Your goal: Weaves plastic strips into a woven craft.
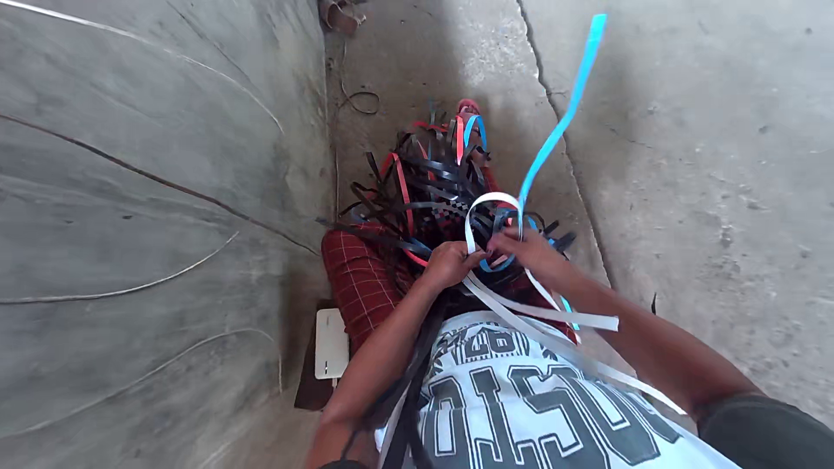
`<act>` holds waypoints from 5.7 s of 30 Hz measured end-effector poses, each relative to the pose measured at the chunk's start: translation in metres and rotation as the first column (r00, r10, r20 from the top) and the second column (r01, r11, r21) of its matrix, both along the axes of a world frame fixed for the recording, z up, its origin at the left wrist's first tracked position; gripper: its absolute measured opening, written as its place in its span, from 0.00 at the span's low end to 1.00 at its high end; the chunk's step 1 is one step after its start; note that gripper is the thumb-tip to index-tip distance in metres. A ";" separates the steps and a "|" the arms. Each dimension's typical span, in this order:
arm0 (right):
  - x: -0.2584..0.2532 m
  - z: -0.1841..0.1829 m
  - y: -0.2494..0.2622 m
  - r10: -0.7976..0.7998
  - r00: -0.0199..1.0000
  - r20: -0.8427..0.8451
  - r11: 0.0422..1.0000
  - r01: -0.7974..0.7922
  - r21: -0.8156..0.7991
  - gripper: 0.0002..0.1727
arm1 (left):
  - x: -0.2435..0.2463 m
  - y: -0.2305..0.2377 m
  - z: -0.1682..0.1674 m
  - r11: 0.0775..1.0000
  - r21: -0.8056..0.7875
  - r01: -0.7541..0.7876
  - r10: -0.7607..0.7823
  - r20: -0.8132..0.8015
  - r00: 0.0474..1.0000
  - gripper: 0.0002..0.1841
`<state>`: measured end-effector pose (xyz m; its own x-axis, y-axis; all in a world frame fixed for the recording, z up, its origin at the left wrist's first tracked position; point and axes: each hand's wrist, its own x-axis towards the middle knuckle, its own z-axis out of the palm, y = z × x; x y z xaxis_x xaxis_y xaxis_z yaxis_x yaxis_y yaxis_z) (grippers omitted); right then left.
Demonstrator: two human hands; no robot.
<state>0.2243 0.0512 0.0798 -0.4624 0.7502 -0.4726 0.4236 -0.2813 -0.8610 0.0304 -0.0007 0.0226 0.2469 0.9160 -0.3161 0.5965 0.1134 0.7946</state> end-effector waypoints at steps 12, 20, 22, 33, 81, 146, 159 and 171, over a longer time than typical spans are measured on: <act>-0.026 -0.031 0.037 0.241 0.919 0.310 0.947 -0.293 0.132 0.19 | -0.005 0.004 0.015 0.996 -0.072 -0.048 0.046 -0.029 0.999 0.15; 0.006 -0.050 0.002 0.108 0.990 0.094 0.934 -0.134 0.330 0.17 | -0.010 0.020 0.013 0.936 -0.317 -0.151 0.188 0.089 0.978 0.14; 0.009 -0.048 0.002 0.083 0.994 0.072 0.957 -0.100 0.272 0.16 | -0.003 0.024 0.017 0.925 -0.348 -0.155 0.192 0.072 0.979 0.17; 0.009 -0.045 -0.001 0.049 0.999 -0.008 0.978 -0.047 0.203 0.19 | 0.008 0.025 0.005 0.935 -0.275 -0.223 0.199 -0.115 0.973 0.24; 0.016 -0.070 0.020 -0.231 0.972 -0.053 0.960 0.236 0.148 0.22 | 0.051 0.062 0.033 0.994 -0.098 -0.036 0.009 -0.263 0.965 0.19; 0.016 -0.047 0.047 0.037 0.996 -0.076 0.926 -0.005 0.377 0.20 | 0.028 0.065 0.003 0.985 -0.055 -0.164 0.165 -0.001 0.986 0.23; 0.035 -0.050 0.037 -0.066 0.958 0.278 0.929 -0.043 0.368 0.26 | 0.048 0.068 0.000 0.983 0.003 -0.184 0.183 -0.096 0.978 0.18; 0.037 -0.051 0.016 -0.162 0.963 0.214 0.982 0.138 0.126 0.18 | 0.069 0.060 -0.017 0.994 0.065 -0.093 0.105 -0.230 0.967 0.16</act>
<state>0.2610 0.0669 0.0284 -0.2332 0.8558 -0.4618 0.5677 -0.2657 -0.7791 0.0994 0.0595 0.0059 0.0794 0.9494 -0.3038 0.7539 0.1422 0.6414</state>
